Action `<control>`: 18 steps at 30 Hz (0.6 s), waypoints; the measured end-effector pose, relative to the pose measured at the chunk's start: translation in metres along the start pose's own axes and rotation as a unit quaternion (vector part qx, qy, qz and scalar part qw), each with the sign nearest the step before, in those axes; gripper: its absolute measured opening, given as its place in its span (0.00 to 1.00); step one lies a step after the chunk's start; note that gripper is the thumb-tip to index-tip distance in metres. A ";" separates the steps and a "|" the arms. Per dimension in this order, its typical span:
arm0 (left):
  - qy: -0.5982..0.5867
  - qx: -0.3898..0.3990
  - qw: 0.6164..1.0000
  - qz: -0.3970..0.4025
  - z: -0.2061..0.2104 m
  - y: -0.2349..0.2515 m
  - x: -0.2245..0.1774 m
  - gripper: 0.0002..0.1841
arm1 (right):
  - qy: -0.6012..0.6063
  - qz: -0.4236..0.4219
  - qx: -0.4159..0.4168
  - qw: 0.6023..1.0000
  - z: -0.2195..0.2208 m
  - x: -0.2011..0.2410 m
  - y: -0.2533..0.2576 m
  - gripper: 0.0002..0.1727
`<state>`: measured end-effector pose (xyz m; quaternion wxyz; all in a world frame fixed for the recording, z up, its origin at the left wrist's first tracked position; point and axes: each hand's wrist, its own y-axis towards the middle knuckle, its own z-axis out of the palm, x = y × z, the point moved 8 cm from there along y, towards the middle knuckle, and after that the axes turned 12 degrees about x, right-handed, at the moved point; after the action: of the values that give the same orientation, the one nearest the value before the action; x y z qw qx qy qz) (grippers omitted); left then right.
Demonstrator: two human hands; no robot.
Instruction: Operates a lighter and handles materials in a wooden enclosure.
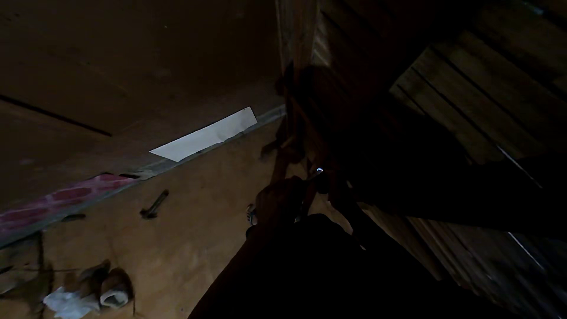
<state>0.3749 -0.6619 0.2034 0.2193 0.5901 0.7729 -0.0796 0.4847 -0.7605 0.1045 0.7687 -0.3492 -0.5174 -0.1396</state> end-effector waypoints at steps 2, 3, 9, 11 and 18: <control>0.001 0.000 1.000 -0.001 0.000 0.001 0.000 0.15 | -0.013 0.006 0.000 1.000 0.001 0.002 -0.001 0.26; 0.001 -0.001 1.000 -0.001 0.000 0.001 0.000 0.15 | -0.024 0.008 0.001 1.000 0.001 0.003 -0.001 0.25; 0.000 0.005 1.000 0.000 0.000 0.002 0.001 0.15 | -0.068 0.003 0.013 0.998 0.001 0.004 0.000 0.23; 0.001 0.005 1.000 -0.002 -0.001 0.002 0.000 0.15 | -0.049 0.005 0.011 0.999 0.001 0.004 0.000 0.24; -0.004 -0.001 1.000 -0.013 -0.002 0.000 0.001 0.15 | -0.050 -0.006 0.018 0.999 0.005 0.007 -0.001 0.23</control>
<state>0.3740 -0.6600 0.2049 0.2219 0.5798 0.7794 -0.0839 0.4835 -0.7568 0.1119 0.7469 -0.3390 -0.5599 -0.1175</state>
